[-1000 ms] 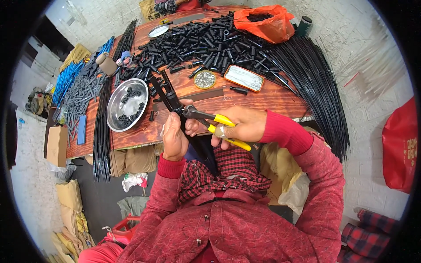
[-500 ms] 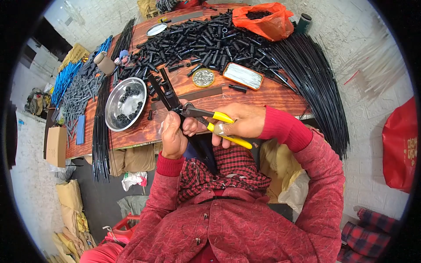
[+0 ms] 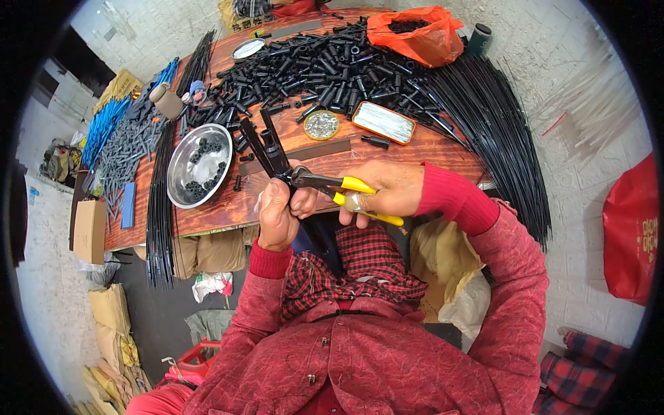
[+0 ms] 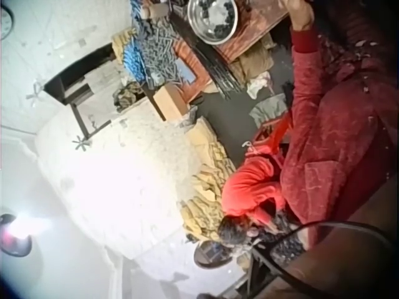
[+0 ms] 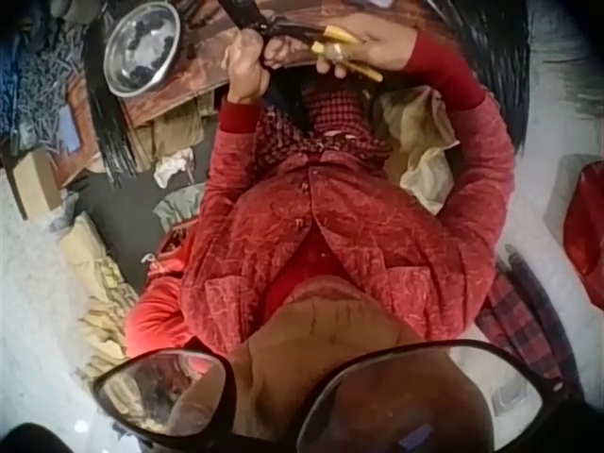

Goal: The recorder is organizing bundles of black plastic cable ties and using yellow-handled cutters to trim the excess ends.

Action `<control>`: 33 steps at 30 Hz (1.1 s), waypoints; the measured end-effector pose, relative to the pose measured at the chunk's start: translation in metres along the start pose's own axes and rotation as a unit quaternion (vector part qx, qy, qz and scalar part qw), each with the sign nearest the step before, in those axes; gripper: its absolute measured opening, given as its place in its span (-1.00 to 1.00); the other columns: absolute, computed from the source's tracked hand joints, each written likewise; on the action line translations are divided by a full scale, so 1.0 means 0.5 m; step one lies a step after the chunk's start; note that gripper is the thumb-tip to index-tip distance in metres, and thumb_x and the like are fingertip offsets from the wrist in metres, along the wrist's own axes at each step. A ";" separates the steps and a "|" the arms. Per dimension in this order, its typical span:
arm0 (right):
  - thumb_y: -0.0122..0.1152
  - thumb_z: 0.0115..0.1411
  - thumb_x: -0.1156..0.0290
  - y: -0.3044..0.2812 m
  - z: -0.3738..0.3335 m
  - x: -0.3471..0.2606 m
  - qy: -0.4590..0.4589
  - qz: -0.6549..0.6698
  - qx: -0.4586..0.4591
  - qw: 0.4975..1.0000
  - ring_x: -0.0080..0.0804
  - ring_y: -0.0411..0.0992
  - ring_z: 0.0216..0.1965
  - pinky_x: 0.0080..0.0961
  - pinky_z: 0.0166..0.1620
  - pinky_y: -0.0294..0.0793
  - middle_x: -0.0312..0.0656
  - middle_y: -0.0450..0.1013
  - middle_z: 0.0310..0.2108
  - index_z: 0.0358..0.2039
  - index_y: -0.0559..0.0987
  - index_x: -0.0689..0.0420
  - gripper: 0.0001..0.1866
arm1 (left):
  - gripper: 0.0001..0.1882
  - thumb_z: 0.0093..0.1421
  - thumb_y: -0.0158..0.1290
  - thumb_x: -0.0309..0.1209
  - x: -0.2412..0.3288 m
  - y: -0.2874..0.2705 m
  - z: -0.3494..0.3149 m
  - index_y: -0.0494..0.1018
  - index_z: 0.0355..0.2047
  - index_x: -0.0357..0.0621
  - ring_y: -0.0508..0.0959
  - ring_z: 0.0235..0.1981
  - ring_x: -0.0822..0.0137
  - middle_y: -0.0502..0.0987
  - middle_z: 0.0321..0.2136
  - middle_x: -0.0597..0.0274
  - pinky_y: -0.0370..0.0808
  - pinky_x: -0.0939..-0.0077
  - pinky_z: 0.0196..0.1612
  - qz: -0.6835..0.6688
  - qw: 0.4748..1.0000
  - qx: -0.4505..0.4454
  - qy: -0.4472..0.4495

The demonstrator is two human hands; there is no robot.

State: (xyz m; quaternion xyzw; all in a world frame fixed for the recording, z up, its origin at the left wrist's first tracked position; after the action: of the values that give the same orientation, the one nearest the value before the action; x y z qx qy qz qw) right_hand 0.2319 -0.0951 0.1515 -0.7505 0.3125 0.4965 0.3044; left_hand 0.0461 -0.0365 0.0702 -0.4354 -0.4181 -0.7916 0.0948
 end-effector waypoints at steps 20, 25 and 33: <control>-0.01 0.33 0.48 0.001 -0.008 -0.039 0.025 -0.225 0.052 0.973 -0.47 0.50 -0.43 -0.46 -0.36 0.48 -0.21 0.51 -0.43 -0.16 0.42 0.25 -0.86 | -0.46 0.40 -0.18 0.02 -0.007 0.017 0.002 0.25 0.01 -0.28 0.14 -0.64 0.60 0.16 -0.62 0.44 0.08 0.70 -0.61 0.095 0.993 0.043 0.045; 0.09 0.17 0.52 0.045 -0.025 -0.065 0.012 -0.543 0.221 0.810 -0.08 0.54 -0.43 -0.27 -0.37 0.49 -0.09 0.53 -0.47 -0.25 0.41 0.25 -0.85 | -0.52 0.43 -0.22 -0.03 -0.006 0.032 0.000 0.25 -0.02 -0.28 0.16 -0.65 0.59 0.16 -0.63 0.42 0.11 0.70 -0.61 0.192 0.975 0.092 0.068; 0.09 0.09 0.56 0.029 -0.012 -0.053 -0.001 -0.305 0.149 0.941 0.06 0.52 -0.47 -0.12 -0.43 0.45 0.00 0.51 -0.52 -0.21 0.39 0.27 -0.77 | -0.60 0.46 -0.26 -0.11 0.004 0.051 -0.011 0.22 -0.04 -0.24 0.17 -0.66 0.58 0.16 -0.65 0.41 0.15 0.67 -0.62 0.237 0.958 0.129 0.100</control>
State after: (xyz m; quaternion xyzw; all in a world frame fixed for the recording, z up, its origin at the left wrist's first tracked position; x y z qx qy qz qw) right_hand 0.2159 -0.1043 0.1763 -0.7555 0.1391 0.3282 0.5496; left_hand 0.0547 -0.0564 0.0848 -0.4247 -0.3902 -0.7250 0.3766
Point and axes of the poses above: each hand's wrist, its own z-axis towards the middle knuckle, its own y-axis out of the palm, x = y × z, the point moved 3 cm from there along z, towards the middle knuckle
